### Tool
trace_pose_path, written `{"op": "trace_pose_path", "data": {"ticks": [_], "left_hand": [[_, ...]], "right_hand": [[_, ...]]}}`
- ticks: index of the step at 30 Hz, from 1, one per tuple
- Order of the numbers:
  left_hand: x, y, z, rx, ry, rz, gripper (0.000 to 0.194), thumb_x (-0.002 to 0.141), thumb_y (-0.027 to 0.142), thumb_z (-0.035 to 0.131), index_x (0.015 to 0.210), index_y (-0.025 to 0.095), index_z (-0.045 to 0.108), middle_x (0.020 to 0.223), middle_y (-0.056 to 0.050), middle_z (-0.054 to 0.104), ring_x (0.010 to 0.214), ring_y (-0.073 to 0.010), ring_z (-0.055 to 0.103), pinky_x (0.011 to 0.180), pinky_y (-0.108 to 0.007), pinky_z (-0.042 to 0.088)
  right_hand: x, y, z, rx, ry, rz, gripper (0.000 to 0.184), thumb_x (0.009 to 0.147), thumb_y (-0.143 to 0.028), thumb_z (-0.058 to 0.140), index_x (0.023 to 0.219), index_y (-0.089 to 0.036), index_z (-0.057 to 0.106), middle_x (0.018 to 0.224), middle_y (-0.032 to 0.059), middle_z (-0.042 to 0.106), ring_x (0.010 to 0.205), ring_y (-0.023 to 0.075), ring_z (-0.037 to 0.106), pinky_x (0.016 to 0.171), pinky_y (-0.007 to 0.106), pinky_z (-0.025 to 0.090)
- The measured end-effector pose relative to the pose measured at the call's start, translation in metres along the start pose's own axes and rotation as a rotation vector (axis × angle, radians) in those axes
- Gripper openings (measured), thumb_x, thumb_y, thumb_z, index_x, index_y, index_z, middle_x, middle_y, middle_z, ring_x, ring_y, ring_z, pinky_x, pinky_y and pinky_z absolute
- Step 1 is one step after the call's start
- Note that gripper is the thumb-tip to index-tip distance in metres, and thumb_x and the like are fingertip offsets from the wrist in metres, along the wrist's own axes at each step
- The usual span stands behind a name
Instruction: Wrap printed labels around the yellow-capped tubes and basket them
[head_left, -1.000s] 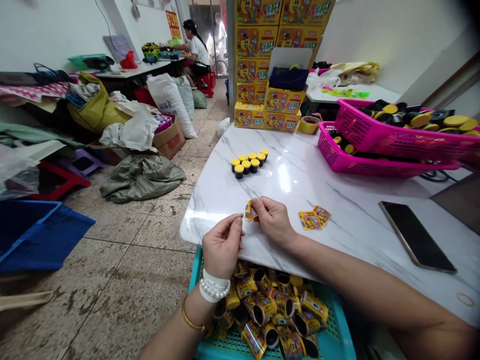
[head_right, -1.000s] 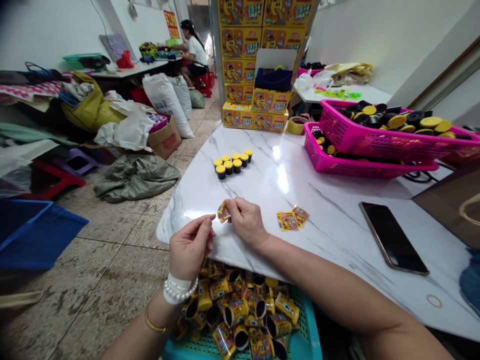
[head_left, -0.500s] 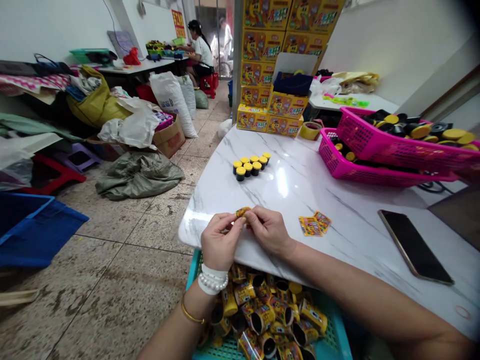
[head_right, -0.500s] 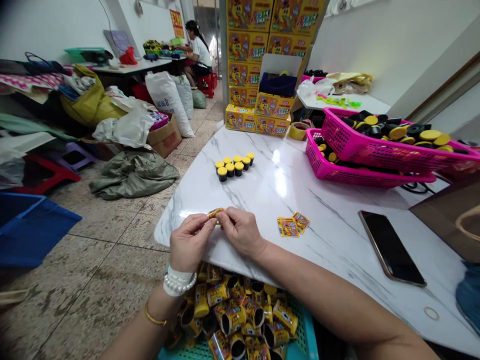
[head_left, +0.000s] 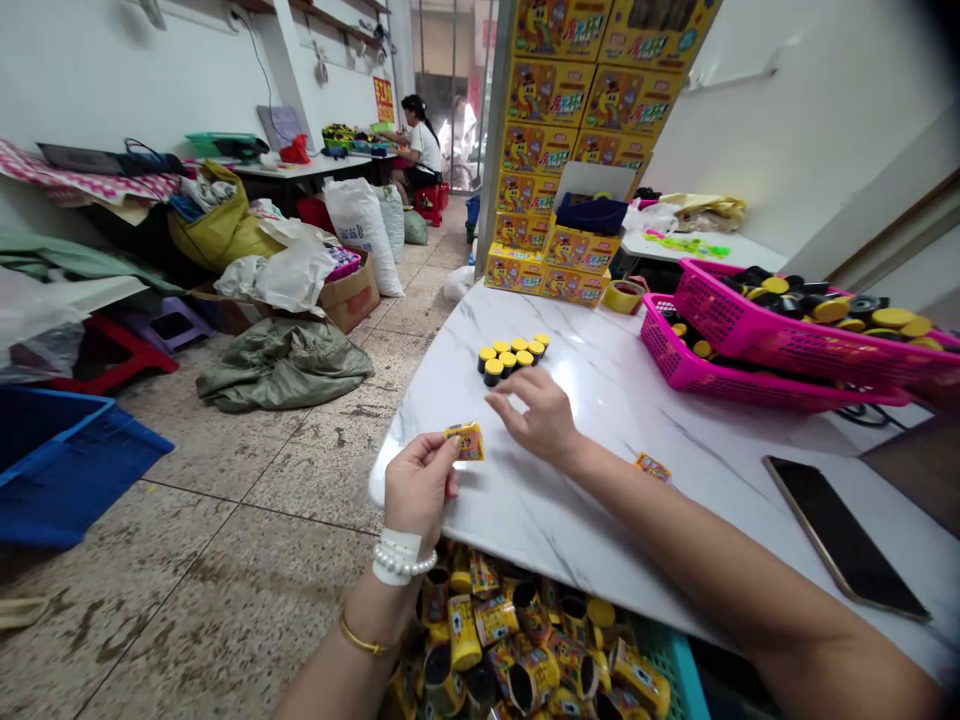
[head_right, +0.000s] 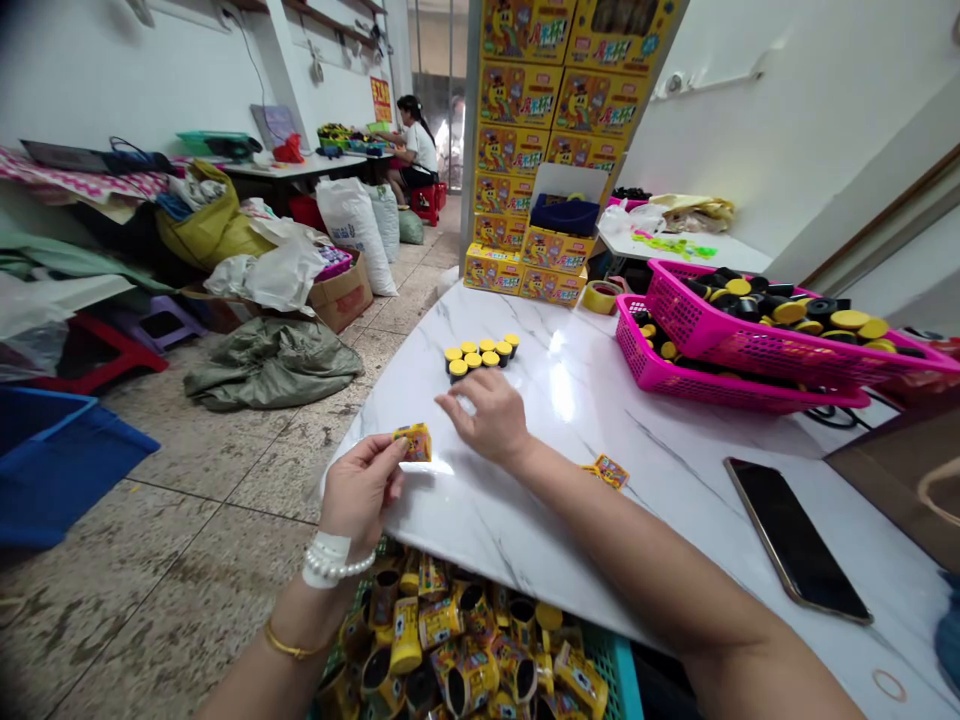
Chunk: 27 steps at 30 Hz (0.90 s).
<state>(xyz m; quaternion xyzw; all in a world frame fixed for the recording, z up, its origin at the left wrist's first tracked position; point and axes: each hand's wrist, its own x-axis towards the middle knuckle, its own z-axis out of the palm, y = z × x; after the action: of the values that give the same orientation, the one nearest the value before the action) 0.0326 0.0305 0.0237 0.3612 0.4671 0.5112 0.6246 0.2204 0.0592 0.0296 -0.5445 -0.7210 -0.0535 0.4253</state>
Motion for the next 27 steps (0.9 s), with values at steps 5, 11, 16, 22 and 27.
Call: {"op": "trace_pose_path", "data": {"ticks": [5,11,16,22,27], "left_hand": [[0.01,0.011,0.001,-0.172,-0.105,-0.25,0.033,0.063,0.025,0.086,0.087,0.01,0.069,0.063,-0.001,0.068,0.034,-0.0007,0.041,0.03,-0.011,0.019],[0.028,0.021,0.004,-0.304,-0.171,-0.369,0.006,0.08,0.009,0.07,0.085,0.005,0.071,0.079,-0.008,0.074,0.039,0.0005,0.048,0.028,-0.007,0.023],[0.043,0.023,0.01,-0.374,-0.162,-0.408,0.012,0.088,0.007,0.059,0.089,0.005,0.071,0.078,-0.007,0.074,0.039,-0.0008,0.05,0.026,-0.008,0.023],[0.051,0.017,0.013,-0.391,-0.159,-0.399,0.006,0.088,0.009,0.064,0.088,0.007,0.069,0.069,-0.002,0.07,0.037,-0.0017,0.05,0.027,-0.009,0.026],[0.057,0.015,0.023,-0.423,-0.201,-0.42,0.007,0.087,0.007,0.062,0.087,0.007,0.068,0.074,-0.005,0.071,0.039,-0.0007,0.048,0.027,-0.009,0.021]], "right_hand": [[0.032,0.032,0.021,-0.45,-0.138,-0.064,0.026,0.086,-0.037,0.069,0.104,-0.018,0.07,0.118,0.0148,0.062,0.113,0.0336,0.047,0.096,0.046,0.038],[0.025,0.026,0.03,-0.601,-0.204,-0.144,0.018,0.087,-0.026,0.061,0.1,-0.014,0.064,0.104,0.0145,0.064,0.104,0.0323,0.047,0.089,0.044,0.035],[0.027,0.026,0.031,-0.545,-0.25,-0.127,0.015,0.085,-0.02,0.057,0.097,-0.013,0.063,0.103,0.0156,0.062,0.093,0.0285,0.052,0.083,0.038,0.039],[0.023,0.028,0.024,-0.399,-0.301,-0.094,0.027,0.08,-0.016,0.056,0.106,-0.014,0.063,0.101,0.0133,0.064,0.09,0.0258,0.057,0.08,0.035,0.044],[0.018,0.027,-0.002,-0.122,-0.15,0.114,0.017,0.073,-0.022,0.064,0.09,-0.018,0.063,0.089,0.0076,0.065,0.08,0.022,0.059,0.072,0.034,0.046]]}}
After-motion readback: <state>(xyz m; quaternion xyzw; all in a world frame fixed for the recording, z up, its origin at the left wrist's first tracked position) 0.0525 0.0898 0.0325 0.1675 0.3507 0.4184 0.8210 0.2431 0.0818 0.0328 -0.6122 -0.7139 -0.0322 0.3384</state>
